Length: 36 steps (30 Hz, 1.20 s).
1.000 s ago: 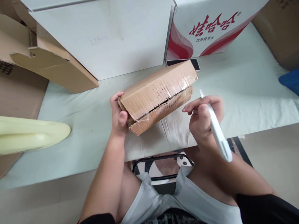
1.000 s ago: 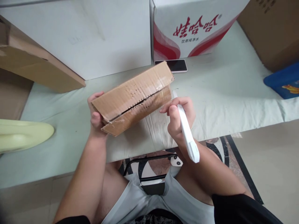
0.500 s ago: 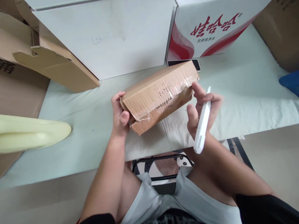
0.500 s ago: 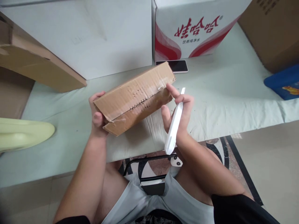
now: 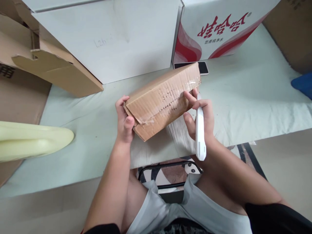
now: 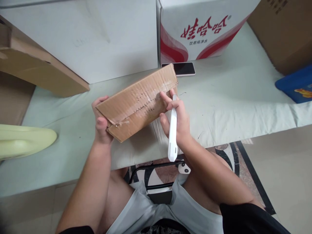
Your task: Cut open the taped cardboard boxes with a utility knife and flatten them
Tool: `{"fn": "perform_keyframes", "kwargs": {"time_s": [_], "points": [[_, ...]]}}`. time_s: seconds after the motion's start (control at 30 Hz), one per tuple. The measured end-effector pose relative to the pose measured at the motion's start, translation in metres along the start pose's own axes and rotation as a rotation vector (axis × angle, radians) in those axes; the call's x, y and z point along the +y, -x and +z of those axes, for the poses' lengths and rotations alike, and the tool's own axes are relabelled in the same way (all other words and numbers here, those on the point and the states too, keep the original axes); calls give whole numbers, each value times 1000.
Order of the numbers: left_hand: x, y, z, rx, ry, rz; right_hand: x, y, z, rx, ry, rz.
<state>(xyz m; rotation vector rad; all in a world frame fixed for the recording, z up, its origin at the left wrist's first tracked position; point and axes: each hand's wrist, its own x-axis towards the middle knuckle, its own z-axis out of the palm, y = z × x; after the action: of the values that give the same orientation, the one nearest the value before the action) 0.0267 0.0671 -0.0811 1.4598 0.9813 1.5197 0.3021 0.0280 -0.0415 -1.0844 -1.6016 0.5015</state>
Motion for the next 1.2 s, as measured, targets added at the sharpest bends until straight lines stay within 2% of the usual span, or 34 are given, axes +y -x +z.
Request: {"fn": "perform_keyframes", "kwargs": {"time_s": [0.93,1.2], "points": [[-1,0,-3,-24,23,-22,12,2,1,6,20,-83],[-2,0,-3,-28,-18,-13,9,2,1,-7,41,-45]]}}
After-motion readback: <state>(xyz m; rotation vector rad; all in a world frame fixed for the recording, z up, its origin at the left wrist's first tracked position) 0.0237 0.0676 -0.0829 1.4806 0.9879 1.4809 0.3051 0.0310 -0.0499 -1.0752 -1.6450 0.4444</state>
